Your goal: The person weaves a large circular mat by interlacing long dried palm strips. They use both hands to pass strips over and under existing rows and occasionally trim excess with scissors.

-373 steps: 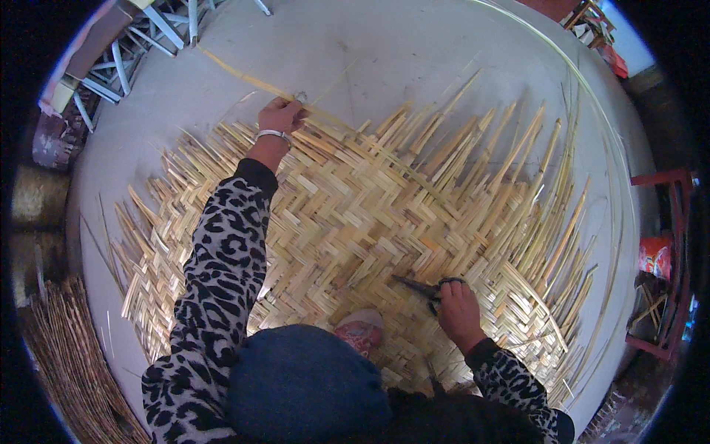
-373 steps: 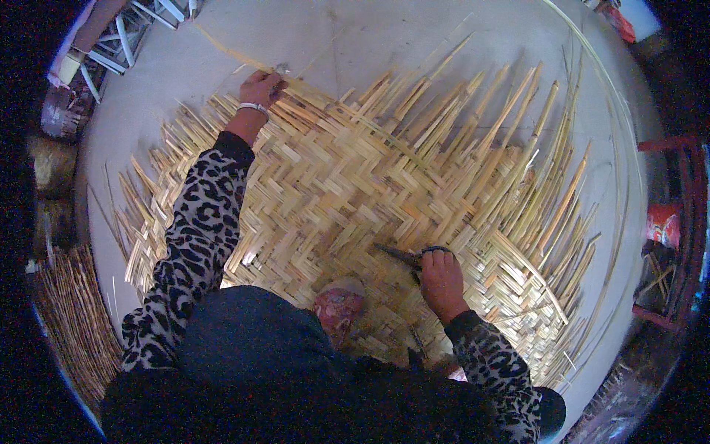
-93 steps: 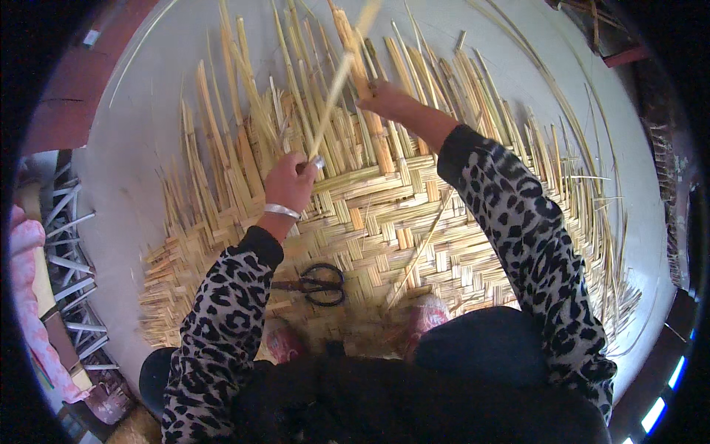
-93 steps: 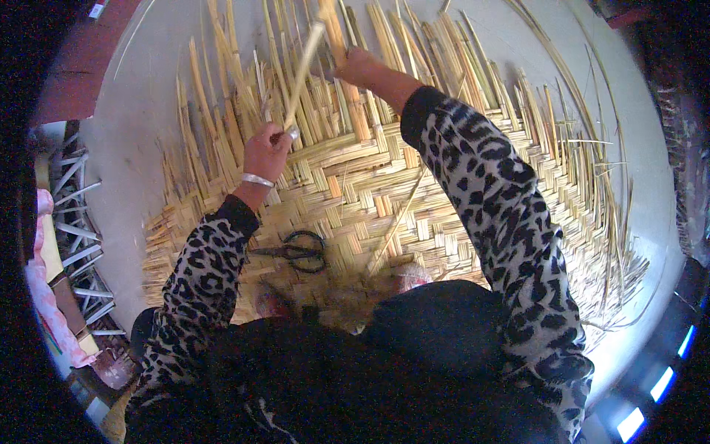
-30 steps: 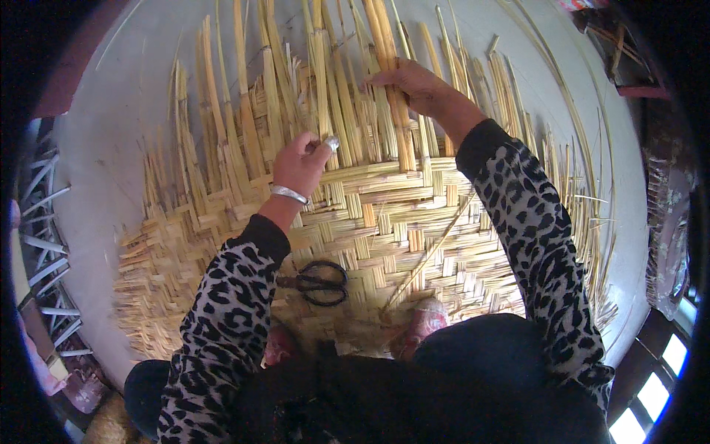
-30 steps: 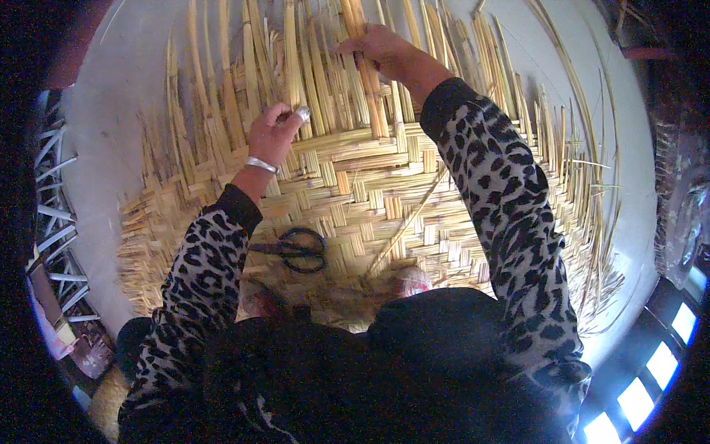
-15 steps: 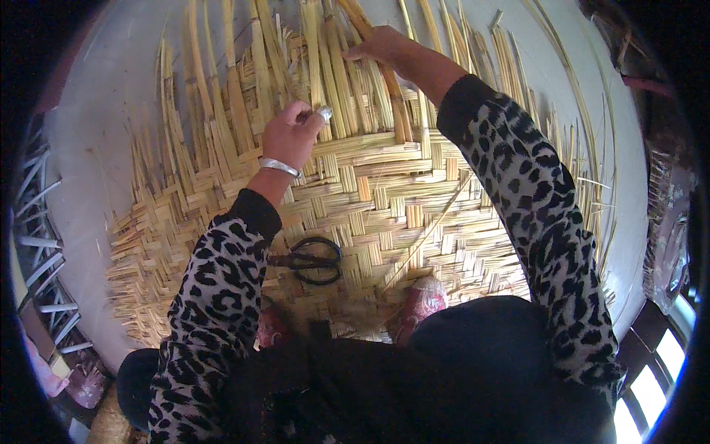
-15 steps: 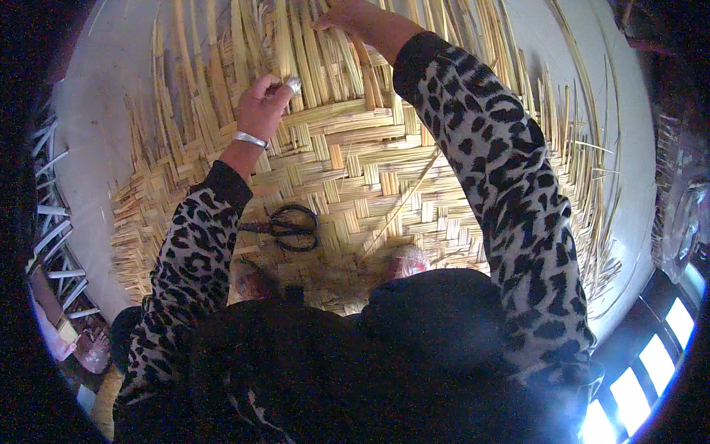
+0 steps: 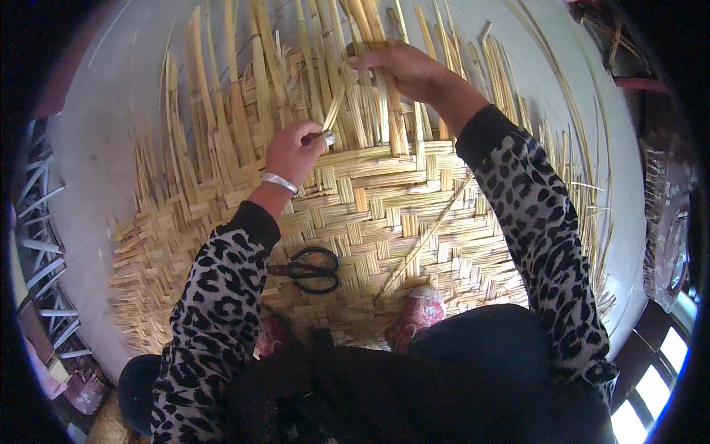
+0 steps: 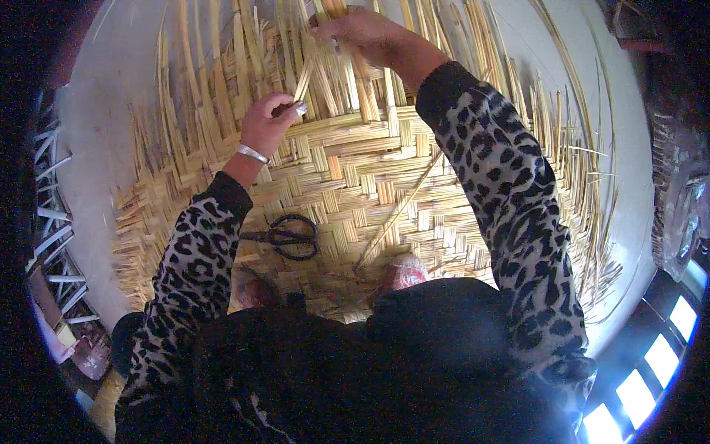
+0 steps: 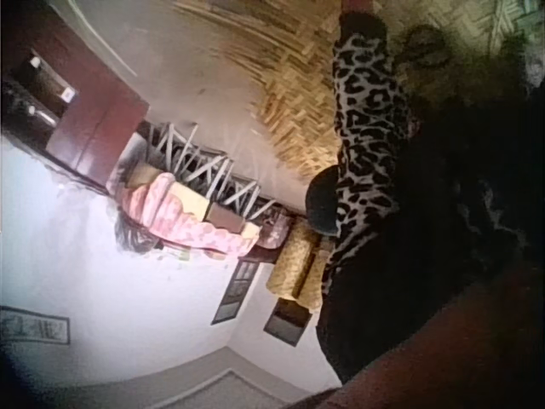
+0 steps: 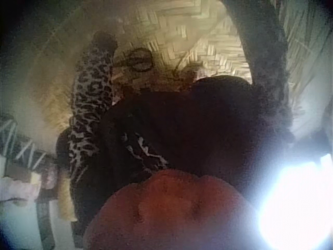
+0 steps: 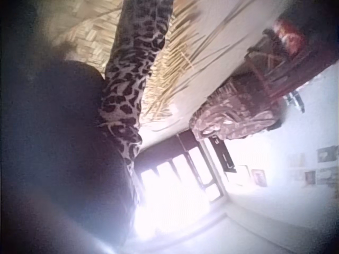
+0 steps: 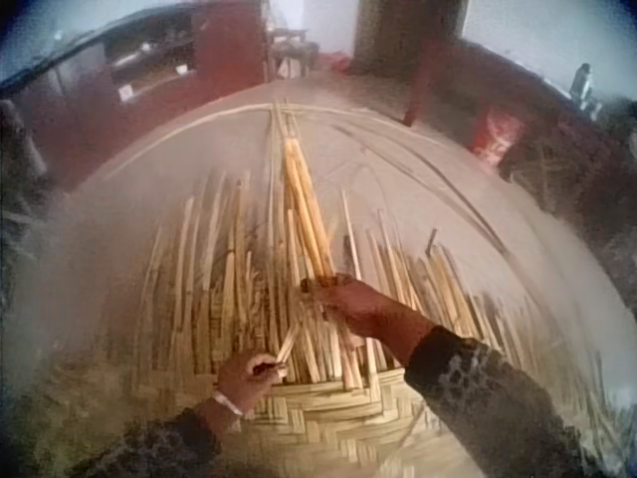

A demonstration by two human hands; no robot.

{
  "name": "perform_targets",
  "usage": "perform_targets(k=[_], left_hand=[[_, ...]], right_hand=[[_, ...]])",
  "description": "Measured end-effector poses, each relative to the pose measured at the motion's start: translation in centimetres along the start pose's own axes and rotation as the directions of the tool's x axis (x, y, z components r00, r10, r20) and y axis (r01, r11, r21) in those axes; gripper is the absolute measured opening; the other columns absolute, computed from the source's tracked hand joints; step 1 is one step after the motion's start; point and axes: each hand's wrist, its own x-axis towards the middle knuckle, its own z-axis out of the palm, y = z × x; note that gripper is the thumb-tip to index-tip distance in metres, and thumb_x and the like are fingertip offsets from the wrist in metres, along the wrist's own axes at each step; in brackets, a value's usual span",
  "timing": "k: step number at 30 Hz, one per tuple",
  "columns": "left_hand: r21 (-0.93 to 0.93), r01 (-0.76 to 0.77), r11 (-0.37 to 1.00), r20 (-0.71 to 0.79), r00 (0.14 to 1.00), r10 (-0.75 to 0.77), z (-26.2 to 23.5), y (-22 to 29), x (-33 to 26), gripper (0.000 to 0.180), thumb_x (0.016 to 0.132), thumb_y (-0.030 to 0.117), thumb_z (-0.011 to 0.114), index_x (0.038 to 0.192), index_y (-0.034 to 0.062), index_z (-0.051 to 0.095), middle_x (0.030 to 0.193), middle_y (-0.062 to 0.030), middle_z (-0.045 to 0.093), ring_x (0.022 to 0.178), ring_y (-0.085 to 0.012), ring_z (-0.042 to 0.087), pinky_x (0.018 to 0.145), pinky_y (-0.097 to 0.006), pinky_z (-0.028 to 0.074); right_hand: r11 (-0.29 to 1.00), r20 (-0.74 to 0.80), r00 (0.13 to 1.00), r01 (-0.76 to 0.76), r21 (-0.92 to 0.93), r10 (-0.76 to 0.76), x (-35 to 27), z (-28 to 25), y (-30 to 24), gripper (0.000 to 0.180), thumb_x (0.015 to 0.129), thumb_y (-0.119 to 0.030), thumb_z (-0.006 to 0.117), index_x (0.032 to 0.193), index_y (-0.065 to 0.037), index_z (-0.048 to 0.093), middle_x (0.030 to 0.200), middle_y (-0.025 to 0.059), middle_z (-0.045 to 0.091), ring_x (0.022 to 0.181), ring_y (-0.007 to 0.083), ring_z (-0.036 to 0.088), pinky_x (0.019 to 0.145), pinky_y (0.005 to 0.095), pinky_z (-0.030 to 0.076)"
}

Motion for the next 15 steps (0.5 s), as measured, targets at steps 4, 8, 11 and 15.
perform_targets(k=[4, 8, 11, 15], left_hand=[[0.044, -0.027, 0.999, 0.065, 0.998, 0.024, -0.5, 0.2, 0.0, 0.023, 0.080, 0.023, 0.070, 0.094, 0.0054, 0.067, 0.083, -0.0087, 0.066, 0.074, -0.0212, 0.063, 0.067, -0.033, 0.049], [0.072, 0.063, 0.995, 0.150, 0.986, -0.073, -1.3, 0.6, 0.6, 0.025, 0.082, 0.026, 0.067, 0.096, 0.0051, 0.067, 0.084, -0.0091, 0.067, 0.075, -0.0208, 0.064, 0.068, -0.033, 0.049], [0.122, 0.098, 0.988, 0.242, 0.962, -0.125, -1.7, 1.0, 1.4, 0.029, 0.084, 0.027, 0.064, 0.102, 0.0039, 0.067, 0.081, -0.0091, 0.067, 0.073, -0.0189, 0.064, 0.068, -0.033, 0.050], [0.217, 0.222, 0.951, 0.293, 0.914, -0.280, -1.9, 1.4, 2.3, 0.031, 0.084, 0.031, 0.065, 0.102, 0.0055, 0.068, 0.082, -0.0099, 0.070, 0.071, -0.0205, 0.067, 0.068, -0.033, 0.051]], right_hand=[[0.996, 0.004, 0.999, 0.033, 0.088, -0.033, 0.6, -0.6, 0.3, 0.035, 0.089, -0.017, 0.061, 0.118, 0.002, 0.058, 0.107, 0.0091, 0.065, 0.098, 0.0190, 0.062, 0.090, 0.0323, 0.049], [0.975, -0.118, 0.974, 0.206, 0.080, -0.196, -0.9, -2.2, -0.7, 0.039, 0.090, -0.019, 0.061, 0.121, 0.004, 0.056, 0.109, 0.0106, 0.064, 0.105, 0.0218, 0.061, 0.092, 0.0328, 0.049], [0.987, -0.313, 0.937, 0.163, -0.006, -0.157, -3.8, -1.9, -0.9, 0.041, 0.091, -0.019, 0.061, 0.123, 0.005, 0.055, 0.110, 0.0121, 0.063, 0.110, 0.0223, 0.059, 0.095, 0.0327, 0.049], [0.930, -0.354, 0.861, 0.318, -0.186, -0.365, -5.9, -1.0, -2.9, 0.037, 0.093, -0.017, 0.059, 0.121, 0.006, 0.056, 0.117, 0.0131, 0.062, 0.111, 0.0205, 0.060, 0.095, 0.0309, 0.049]])
